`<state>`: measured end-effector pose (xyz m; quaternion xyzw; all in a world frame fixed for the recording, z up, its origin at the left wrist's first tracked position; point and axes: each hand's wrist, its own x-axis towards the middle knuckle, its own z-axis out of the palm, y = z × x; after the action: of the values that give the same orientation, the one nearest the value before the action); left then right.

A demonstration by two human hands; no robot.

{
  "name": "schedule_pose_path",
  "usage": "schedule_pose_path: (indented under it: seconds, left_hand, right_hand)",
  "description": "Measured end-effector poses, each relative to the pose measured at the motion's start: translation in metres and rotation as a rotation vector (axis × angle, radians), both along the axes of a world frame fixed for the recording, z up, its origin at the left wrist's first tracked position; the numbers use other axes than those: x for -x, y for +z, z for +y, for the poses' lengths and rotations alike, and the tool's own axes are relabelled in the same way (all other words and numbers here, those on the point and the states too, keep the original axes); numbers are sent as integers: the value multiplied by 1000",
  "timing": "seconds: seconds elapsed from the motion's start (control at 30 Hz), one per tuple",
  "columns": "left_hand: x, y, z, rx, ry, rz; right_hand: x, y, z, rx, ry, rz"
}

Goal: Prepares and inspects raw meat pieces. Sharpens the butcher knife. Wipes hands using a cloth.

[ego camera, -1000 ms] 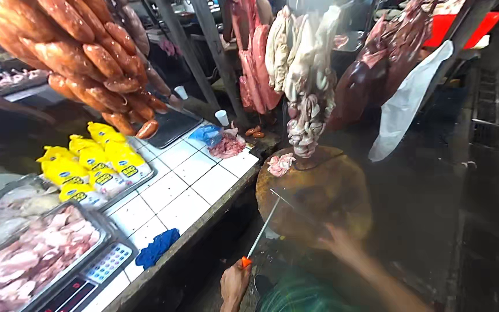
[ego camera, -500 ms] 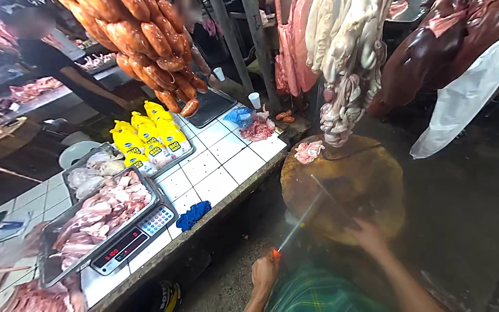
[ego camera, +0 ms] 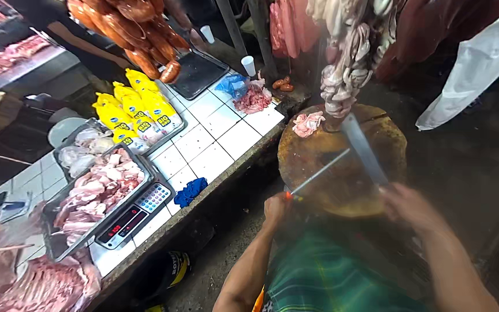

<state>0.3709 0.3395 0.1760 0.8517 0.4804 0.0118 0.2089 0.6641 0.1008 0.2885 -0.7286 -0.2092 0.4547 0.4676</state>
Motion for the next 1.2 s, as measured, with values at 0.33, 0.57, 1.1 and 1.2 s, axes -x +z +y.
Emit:
schedule_pose_path:
  seconds: [0.33, 0.57, 1.1, 1.2]
  left_hand:
    - [-138, 37, -22, 246, 71, 162]
    - [-107, 11, 19, 142, -24, -139]
    - [277, 92, 253, -150, 680, -270]
    - [265, 142, 240, -9, 593, -614]
  right_hand:
    - [5, -78, 0, 456, -116, -525]
    - [-16, -126, 56, 535, -132, -849]
    - [-27, -134, 57, 548, -117, -791]
    - [-15, -103, 84, 410, -250, -882]
